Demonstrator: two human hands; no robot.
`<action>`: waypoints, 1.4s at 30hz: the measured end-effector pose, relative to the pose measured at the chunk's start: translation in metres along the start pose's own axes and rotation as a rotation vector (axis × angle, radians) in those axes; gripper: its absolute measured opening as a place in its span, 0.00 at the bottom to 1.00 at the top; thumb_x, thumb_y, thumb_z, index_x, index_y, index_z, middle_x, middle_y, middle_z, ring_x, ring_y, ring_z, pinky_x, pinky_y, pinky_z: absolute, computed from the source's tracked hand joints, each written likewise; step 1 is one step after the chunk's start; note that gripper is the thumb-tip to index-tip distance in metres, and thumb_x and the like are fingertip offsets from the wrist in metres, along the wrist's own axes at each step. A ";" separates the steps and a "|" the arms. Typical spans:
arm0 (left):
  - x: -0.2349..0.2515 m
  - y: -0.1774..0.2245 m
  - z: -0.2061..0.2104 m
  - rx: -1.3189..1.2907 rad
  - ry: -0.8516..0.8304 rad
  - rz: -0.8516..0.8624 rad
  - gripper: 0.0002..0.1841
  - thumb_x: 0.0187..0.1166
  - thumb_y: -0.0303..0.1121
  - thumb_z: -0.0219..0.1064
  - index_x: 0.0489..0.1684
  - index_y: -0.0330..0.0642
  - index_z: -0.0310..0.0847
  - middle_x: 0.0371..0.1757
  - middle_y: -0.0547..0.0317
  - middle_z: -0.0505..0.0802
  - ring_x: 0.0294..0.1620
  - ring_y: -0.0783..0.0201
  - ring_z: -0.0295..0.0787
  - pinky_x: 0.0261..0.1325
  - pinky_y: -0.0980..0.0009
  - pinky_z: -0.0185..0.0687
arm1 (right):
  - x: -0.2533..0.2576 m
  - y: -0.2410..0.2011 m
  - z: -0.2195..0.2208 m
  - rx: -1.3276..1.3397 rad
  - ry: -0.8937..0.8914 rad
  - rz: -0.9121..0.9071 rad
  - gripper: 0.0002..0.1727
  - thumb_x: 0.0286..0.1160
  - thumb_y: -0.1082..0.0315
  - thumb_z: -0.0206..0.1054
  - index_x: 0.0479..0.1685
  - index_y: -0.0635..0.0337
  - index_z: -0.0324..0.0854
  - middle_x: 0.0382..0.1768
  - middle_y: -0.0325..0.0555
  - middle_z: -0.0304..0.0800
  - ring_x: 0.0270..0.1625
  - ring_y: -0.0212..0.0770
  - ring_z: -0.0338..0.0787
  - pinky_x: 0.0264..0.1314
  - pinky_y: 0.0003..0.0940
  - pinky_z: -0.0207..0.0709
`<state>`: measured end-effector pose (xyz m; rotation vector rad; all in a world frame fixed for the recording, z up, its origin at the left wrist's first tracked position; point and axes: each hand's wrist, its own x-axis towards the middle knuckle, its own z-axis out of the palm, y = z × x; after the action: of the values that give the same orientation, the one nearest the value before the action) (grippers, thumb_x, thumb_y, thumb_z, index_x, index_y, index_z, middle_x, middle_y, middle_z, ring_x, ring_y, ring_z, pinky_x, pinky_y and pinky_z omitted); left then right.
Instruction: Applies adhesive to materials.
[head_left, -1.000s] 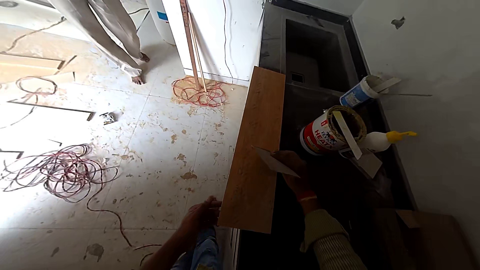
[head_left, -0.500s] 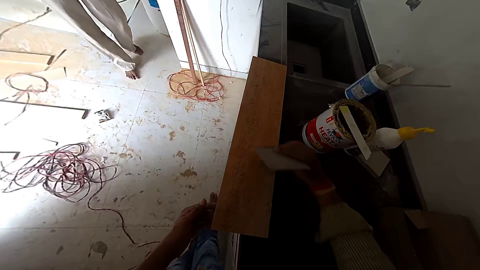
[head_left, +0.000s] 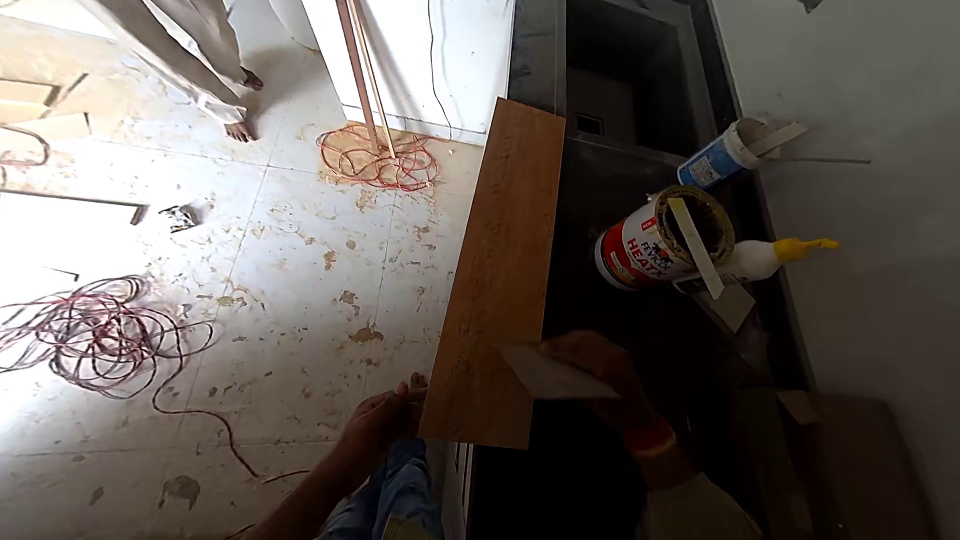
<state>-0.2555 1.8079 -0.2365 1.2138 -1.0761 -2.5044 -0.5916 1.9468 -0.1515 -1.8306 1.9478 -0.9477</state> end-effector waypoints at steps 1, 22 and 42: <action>0.000 0.000 0.002 0.005 0.013 -0.002 0.30 0.93 0.46 0.38 0.63 0.31 0.83 0.47 0.46 0.96 0.46 0.58 0.95 0.55 0.63 0.91 | 0.009 0.003 0.008 -0.020 0.036 -0.030 0.13 0.71 0.65 0.72 0.53 0.50 0.95 0.54 0.34 0.95 0.61 0.34 0.90 0.69 0.34 0.83; 0.001 0.002 0.005 0.008 0.050 -0.030 0.30 0.95 0.46 0.41 0.64 0.31 0.84 0.49 0.44 0.95 0.46 0.57 0.94 0.56 0.64 0.89 | -0.070 -0.018 0.022 -0.006 -0.141 0.129 0.13 0.77 0.58 0.68 0.52 0.46 0.95 0.53 0.34 0.96 0.60 0.35 0.91 0.67 0.38 0.86; -0.005 -0.011 0.019 -0.022 -0.095 -0.071 0.29 0.95 0.46 0.39 0.71 0.33 0.79 0.54 0.43 0.94 0.52 0.55 0.94 0.62 0.61 0.88 | -0.063 -0.039 0.026 -0.101 0.081 0.091 0.14 0.75 0.59 0.69 0.53 0.49 0.95 0.51 0.39 0.97 0.57 0.37 0.93 0.62 0.36 0.88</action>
<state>-0.2644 1.8284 -0.2329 1.1577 -1.0416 -2.6446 -0.5368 2.0027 -0.1593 -1.7647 2.1442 -0.9243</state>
